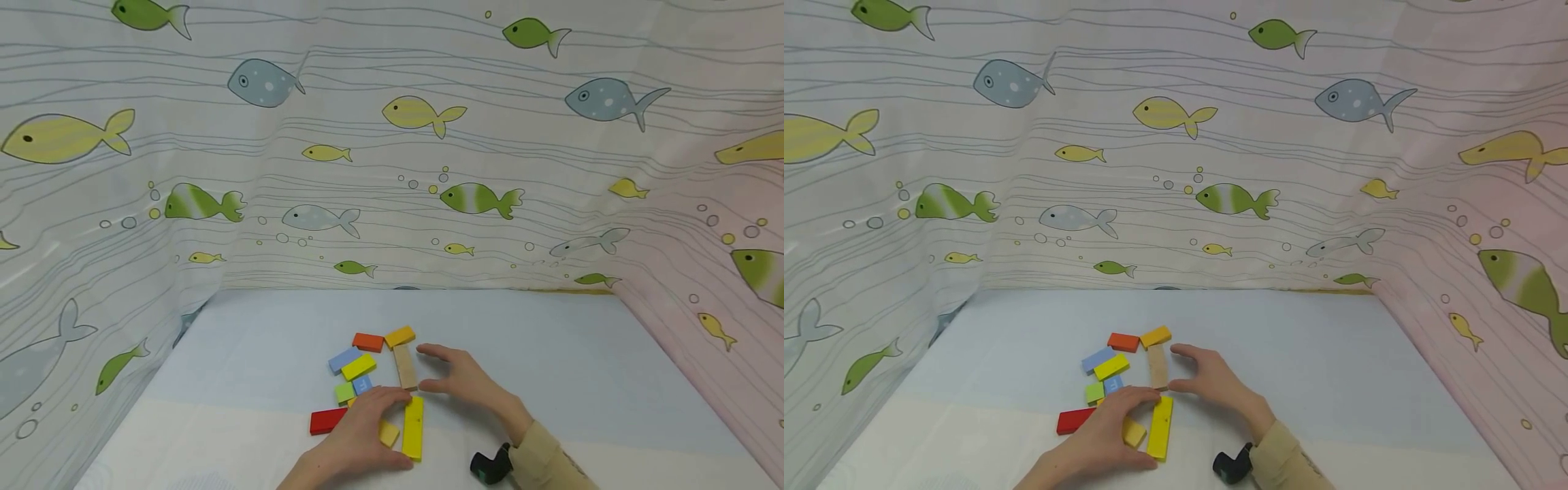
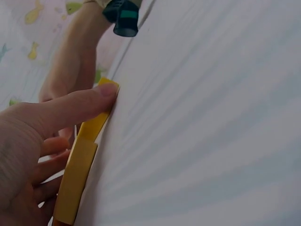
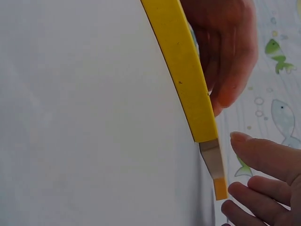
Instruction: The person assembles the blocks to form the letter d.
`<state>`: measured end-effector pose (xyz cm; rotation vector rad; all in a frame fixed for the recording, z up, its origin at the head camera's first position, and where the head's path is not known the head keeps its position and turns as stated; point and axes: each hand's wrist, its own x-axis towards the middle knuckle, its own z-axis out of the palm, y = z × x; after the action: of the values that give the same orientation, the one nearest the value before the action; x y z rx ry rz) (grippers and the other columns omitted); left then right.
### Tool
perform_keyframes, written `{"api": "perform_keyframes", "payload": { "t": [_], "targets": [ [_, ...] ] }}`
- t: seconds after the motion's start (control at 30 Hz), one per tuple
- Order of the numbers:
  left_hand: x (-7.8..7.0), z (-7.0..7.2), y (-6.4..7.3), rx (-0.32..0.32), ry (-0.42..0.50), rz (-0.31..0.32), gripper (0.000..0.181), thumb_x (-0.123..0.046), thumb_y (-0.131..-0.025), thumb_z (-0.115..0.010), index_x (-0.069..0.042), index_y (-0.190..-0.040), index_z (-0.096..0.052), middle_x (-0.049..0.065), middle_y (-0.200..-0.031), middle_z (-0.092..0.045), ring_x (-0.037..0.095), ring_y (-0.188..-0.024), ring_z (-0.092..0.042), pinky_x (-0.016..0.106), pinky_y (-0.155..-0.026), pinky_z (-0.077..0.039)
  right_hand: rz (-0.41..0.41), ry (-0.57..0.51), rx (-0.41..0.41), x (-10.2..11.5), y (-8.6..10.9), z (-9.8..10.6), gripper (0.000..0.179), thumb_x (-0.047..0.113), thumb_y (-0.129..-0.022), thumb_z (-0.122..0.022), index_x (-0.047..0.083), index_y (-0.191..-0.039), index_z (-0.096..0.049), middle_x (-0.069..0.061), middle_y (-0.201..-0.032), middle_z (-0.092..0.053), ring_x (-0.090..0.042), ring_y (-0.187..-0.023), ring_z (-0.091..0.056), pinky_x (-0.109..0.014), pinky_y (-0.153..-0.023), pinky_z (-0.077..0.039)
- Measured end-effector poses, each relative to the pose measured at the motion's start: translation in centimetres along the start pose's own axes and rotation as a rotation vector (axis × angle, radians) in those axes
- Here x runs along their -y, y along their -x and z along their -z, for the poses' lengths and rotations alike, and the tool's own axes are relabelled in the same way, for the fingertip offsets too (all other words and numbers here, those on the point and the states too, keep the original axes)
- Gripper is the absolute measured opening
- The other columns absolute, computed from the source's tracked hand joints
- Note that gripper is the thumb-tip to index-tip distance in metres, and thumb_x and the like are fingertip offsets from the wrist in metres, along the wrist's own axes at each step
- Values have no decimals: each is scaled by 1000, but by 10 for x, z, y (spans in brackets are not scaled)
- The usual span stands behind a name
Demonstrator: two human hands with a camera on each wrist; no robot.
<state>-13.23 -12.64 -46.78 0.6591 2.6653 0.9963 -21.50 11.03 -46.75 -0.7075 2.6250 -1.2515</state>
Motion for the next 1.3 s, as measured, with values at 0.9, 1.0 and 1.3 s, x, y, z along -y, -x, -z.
{"api": "perform_keyframes", "payload": {
  "t": [0.9, 1.0, 1.3],
  "targets": [
    [3, 4, 1, 54, 67, 2, 77, -47, -75, -85, -31, -142, -50, -15, -142, -52, 29, -140, -38, 63, -115, -31, -29, 17, 81, 1, -24, -7, 83, 32, -74, -88, 14, -146, -51, -6, -151, -50, -32, -142, -41, -59, -117, -32],
    [2, 4, 1, 54, 65, 11, 78, -47, -74, -85, -30, -142, -50, -14, -143, -52, 31, -141, -38, 64, -114, -32, -34, 12, 87, 2, -24, -6, 84, 33, -74, -88, 15, -147, -50, -5, -151, -49, -31, -142, -41, -58, -117, -32],
    [3, 6, 2, 50, 74, 24, 80, -48, -74, -85, -28, -143, -51, -12, -143, -52, 33, -141, -37, 65, -114, -32, -26, 13, 113, -2, -28, -8, 88, 38, -73, -88, 15, -148, -48, -6, -152, -48, -31, -142, -41, -56, -117, -33]
  ]
}}
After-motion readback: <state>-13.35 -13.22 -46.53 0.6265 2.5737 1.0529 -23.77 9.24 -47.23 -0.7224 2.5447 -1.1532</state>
